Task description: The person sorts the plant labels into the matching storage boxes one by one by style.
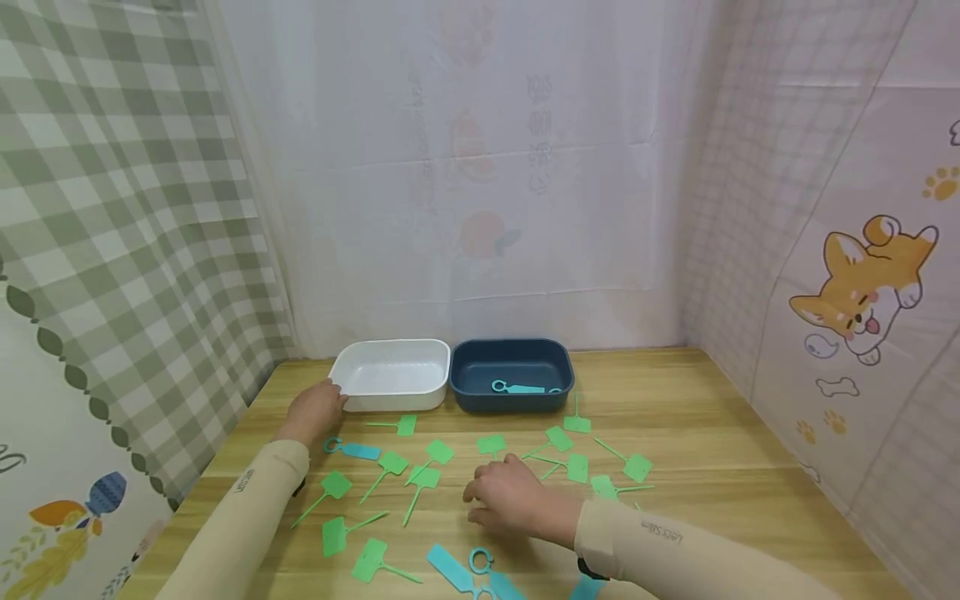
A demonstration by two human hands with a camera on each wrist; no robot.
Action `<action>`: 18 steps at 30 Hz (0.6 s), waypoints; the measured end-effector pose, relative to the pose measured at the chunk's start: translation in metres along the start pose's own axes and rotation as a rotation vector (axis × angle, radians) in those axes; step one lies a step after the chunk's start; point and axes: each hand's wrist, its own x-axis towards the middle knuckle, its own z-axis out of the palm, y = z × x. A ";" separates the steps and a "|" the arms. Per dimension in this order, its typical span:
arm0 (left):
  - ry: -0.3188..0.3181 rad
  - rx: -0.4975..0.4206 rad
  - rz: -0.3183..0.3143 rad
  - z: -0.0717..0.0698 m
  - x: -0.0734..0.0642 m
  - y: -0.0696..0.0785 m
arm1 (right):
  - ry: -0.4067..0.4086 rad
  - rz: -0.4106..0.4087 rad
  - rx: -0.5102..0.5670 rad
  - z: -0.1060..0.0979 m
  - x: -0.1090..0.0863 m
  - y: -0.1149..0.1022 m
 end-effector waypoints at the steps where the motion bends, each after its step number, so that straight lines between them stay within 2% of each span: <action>1: 0.003 0.001 0.001 0.000 0.000 0.000 | -0.039 -0.012 0.027 0.002 -0.003 -0.002; 4: 0.008 0.008 0.004 0.000 -0.001 0.000 | -0.121 -0.059 0.063 0.006 -0.009 -0.005; 7: 0.010 0.012 0.011 0.000 -0.001 0.000 | -0.159 -0.108 0.093 0.010 -0.013 -0.005; 12: 0.010 0.008 0.014 0.001 -0.001 0.000 | -0.159 -0.178 0.133 0.017 -0.017 -0.005; 18: 0.014 0.006 0.020 0.000 -0.002 0.000 | -0.140 -0.167 0.082 0.021 -0.016 -0.008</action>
